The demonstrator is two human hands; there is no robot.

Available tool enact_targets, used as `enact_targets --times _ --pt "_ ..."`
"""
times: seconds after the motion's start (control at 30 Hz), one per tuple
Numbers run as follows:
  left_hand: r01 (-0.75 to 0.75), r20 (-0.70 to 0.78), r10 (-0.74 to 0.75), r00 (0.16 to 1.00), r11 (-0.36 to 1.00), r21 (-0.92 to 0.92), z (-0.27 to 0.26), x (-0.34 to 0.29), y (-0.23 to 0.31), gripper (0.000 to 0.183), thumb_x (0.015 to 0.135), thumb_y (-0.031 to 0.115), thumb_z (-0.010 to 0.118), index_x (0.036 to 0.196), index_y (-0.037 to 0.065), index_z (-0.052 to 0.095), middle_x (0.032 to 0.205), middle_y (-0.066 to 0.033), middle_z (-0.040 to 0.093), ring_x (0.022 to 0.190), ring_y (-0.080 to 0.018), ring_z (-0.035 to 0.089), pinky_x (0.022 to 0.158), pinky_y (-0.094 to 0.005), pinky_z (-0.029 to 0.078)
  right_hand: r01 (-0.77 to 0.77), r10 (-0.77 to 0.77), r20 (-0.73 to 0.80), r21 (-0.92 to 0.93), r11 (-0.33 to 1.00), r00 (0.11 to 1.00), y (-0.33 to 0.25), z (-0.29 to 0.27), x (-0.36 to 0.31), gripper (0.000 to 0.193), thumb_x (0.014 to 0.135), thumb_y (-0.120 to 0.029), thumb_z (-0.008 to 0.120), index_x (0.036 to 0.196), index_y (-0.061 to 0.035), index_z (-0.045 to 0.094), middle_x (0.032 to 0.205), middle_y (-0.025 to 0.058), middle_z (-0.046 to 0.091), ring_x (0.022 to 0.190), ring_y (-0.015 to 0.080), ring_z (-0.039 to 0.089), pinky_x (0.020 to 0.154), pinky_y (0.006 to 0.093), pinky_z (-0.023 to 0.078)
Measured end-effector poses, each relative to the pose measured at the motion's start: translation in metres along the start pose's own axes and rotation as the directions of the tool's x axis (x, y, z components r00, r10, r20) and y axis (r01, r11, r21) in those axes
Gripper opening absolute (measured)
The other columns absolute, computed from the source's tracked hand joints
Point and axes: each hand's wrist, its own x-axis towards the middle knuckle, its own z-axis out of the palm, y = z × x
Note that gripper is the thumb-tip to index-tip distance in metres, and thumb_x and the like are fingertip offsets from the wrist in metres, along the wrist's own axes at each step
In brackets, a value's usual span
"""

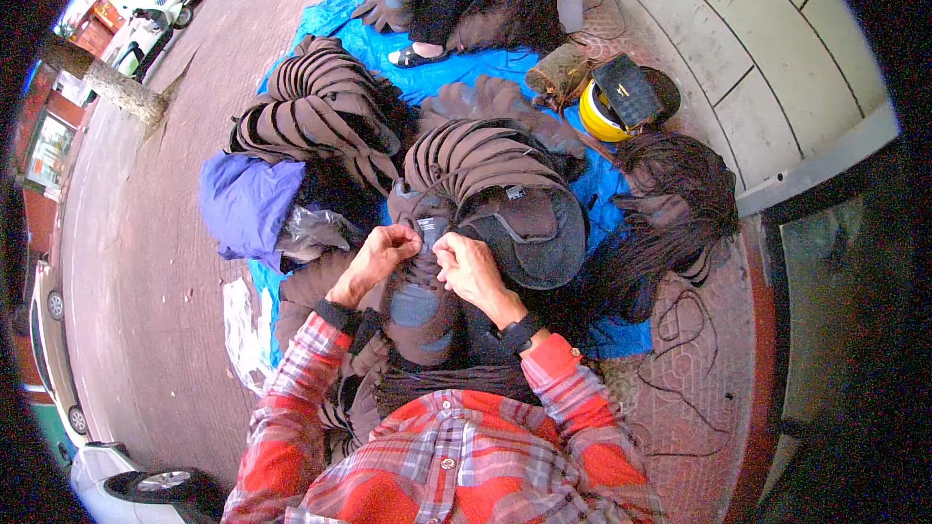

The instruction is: Lacing a new pair of brown boots while sitting on a sidewalk.

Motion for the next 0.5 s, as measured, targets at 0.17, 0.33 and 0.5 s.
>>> enact_targets --times 0.17,0.33,0.5 --pt "-0.179 -0.015 0.207 0.978 0.876 0.447 0.005 0.004 0.016 0.017 0.080 0.002 0.052 0.097 0.000 0.050 0.069 -0.0137 0.058 0.063 -0.0215 0.057 0.059 -0.0345 0.045 0.039 -0.031 -0.101 0.076 0.996 0.994 0.001 -0.004 0.001 0.014 0.086 0.001 0.049 0.099 0.0015 0.053 0.081 0.0094 0.058 0.060 0.0124 0.060 0.042 0.0224 0.047" --pt "-0.109 0.059 0.103 0.993 0.986 0.123 -0.007 0.007 0.008 0.027 0.077 -0.005 0.047 0.102 0.002 0.040 0.068 -0.0089 0.054 0.064 -0.0191 0.054 0.060 -0.0328 0.045 0.295 -0.322 -0.126 -0.190 0.936 0.938 0.014 0.006 0.027 0.020 0.079 0.004 0.052 0.099 -0.0001 0.049 0.084 0.0110 0.057 0.061 0.0162 0.059 0.045 0.0265 0.047" --pt "-0.131 0.062 0.120 0.991 0.966 0.224 -0.006 0.005 0.017 0.026 0.078 -0.003 0.047 0.102 0.001 0.039 0.071 -0.0089 0.055 0.067 -0.0184 0.054 0.063 -0.0309 0.045 0.428 -0.458 0.017 -0.390 0.816 0.889 0.020 0.008 0.039 0.028 0.073 0.006 0.050 0.099 0.0008 0.044 0.087 0.0195 0.056 0.074 0.0329 0.059 0.065 0.0391 0.048"
